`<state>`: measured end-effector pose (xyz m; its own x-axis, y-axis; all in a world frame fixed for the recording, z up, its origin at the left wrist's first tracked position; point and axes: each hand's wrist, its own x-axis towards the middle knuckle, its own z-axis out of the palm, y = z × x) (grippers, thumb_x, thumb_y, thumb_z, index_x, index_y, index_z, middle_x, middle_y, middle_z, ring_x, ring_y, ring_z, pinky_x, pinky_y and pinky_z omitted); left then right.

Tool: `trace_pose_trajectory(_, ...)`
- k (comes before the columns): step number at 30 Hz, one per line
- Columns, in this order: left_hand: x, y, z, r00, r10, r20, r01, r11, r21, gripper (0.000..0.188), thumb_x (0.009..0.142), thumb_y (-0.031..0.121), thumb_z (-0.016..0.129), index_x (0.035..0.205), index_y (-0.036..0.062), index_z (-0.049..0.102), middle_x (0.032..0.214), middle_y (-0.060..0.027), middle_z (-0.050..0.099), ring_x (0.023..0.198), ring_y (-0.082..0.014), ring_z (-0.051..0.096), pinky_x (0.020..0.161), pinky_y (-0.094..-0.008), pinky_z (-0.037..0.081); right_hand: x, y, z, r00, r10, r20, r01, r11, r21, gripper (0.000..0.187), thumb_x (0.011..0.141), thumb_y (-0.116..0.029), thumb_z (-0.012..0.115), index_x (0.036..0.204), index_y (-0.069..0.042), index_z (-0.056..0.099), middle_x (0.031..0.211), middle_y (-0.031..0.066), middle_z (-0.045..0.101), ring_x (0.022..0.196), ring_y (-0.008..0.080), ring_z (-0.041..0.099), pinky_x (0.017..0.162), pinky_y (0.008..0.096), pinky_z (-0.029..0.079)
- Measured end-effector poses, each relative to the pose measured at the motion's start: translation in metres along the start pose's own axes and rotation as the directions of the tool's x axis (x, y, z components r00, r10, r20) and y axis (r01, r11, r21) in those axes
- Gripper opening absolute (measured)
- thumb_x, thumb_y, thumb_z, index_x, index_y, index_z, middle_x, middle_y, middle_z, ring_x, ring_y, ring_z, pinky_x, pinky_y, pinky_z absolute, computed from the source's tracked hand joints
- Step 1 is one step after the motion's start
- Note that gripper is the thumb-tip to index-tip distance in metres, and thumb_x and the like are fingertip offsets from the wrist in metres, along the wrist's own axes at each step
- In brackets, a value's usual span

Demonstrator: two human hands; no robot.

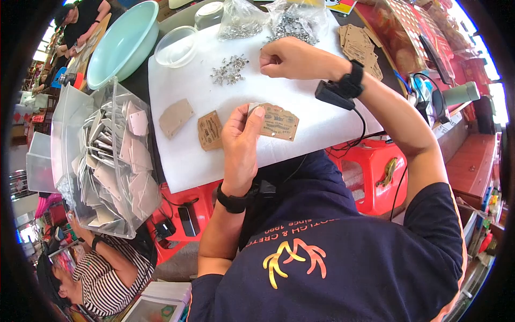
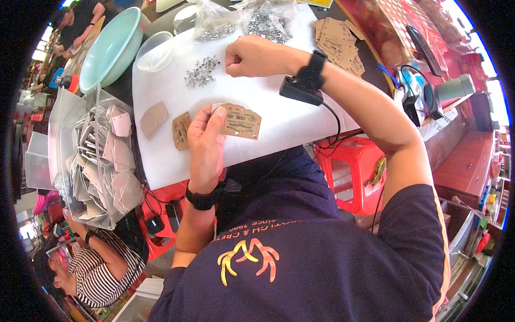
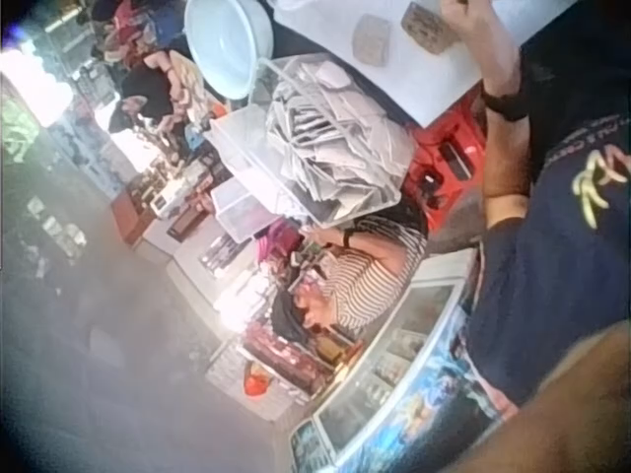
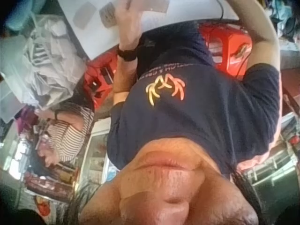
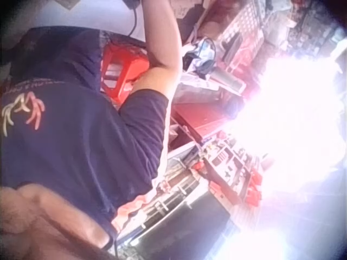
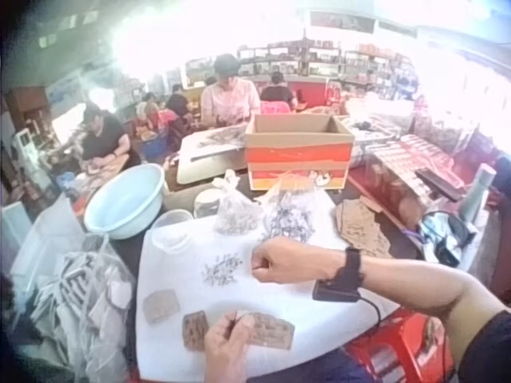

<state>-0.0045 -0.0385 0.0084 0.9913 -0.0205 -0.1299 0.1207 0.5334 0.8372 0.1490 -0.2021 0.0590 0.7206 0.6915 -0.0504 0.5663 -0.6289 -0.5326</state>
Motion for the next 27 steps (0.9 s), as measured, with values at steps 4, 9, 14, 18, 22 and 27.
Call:
trace_pose_trajectory(4,0.004,0.000,0.007,0.996,0.066,-0.056,-0.069,0.996,-0.055,0.019,0.097,0.014,0.059,0.108,-0.0003,0.059,0.098,-0.0029,0.064,0.087,-0.0053,0.057,0.080,-0.0219,0.046,-0.035,-0.027,-0.007,0.995,-0.095,-0.042,0.103,0.935,0.339,0.012,0.086,-0.012,0.065,0.091,-0.002,0.064,0.075,0.0049,0.060,0.069,0.0117,0.054,0.064,0.0267,0.045)
trace_pose_trajectory(9,0.006,0.002,0.015,0.983,0.161,-0.085,-0.161,0.987,0.008,0.018,0.097,0.011,0.057,0.110,-0.0004,0.058,0.102,-0.0035,0.063,0.091,-0.0070,0.058,0.084,-0.0233,0.046,-0.061,-0.046,0.004,0.910,-0.291,-0.294,0.350,0.920,0.174,0.010,0.086,-0.009,0.067,0.091,-0.002,0.064,0.080,0.0043,0.055,0.066,0.0152,0.053,0.058,0.0288,0.042)
trace_pose_trajectory(14,0.004,0.003,0.026,0.970,0.228,-0.082,-0.221,0.972,0.080,0.017,0.097,0.011,0.058,0.109,-0.0006,0.058,0.101,-0.0024,0.063,0.091,-0.0059,0.056,0.084,-0.0220,0.045,-0.071,-0.046,0.013,0.900,-0.243,-0.362,0.315,0.937,0.154,0.010,0.085,-0.008,0.069,0.092,-0.002,0.065,0.081,0.0051,0.056,0.067,0.0170,0.054,0.058,0.0287,0.042)
trace_pose_trajectory(18,0.001,0.005,0.029,0.965,0.254,-0.070,-0.246,0.963,0.107,0.017,0.097,0.010,0.058,0.110,-0.0008,0.059,0.100,-0.0026,0.062,0.091,-0.0058,0.056,0.083,-0.0217,0.045,-0.072,-0.044,0.015,0.880,-0.217,-0.422,0.321,0.928,0.192,0.010,0.084,-0.007,0.070,0.090,-0.001,0.064,0.083,0.0058,0.057,0.070,0.0172,0.056,0.059,0.0287,0.043)
trace_pose_trajectory(22,0.000,0.005,0.029,0.961,0.268,-0.062,-0.260,0.959,0.111,0.017,0.097,0.010,0.058,0.110,-0.0006,0.059,0.100,-0.0029,0.063,0.090,-0.0060,0.056,0.083,-0.0221,0.045,-0.075,-0.043,0.015,0.884,-0.223,-0.411,0.315,0.934,0.170,0.010,0.084,-0.008,0.070,0.090,-0.001,0.064,0.085,0.0064,0.058,0.069,0.0166,0.057,0.058,0.0278,0.044)
trace_pose_trajectory(27,-0.001,0.006,0.030,0.948,0.314,-0.055,-0.302,0.940,0.159,0.017,0.096,0.011,0.059,0.109,-0.0002,0.059,0.101,-0.0031,0.063,0.090,-0.0060,0.056,0.083,-0.0219,0.045,-0.075,-0.045,0.016,0.838,-0.292,-0.460,0.381,0.918,0.110,0.010,0.084,-0.008,0.070,0.090,-0.002,0.064,0.085,0.0063,0.058,0.064,0.0144,0.055,0.055,0.0260,0.045)
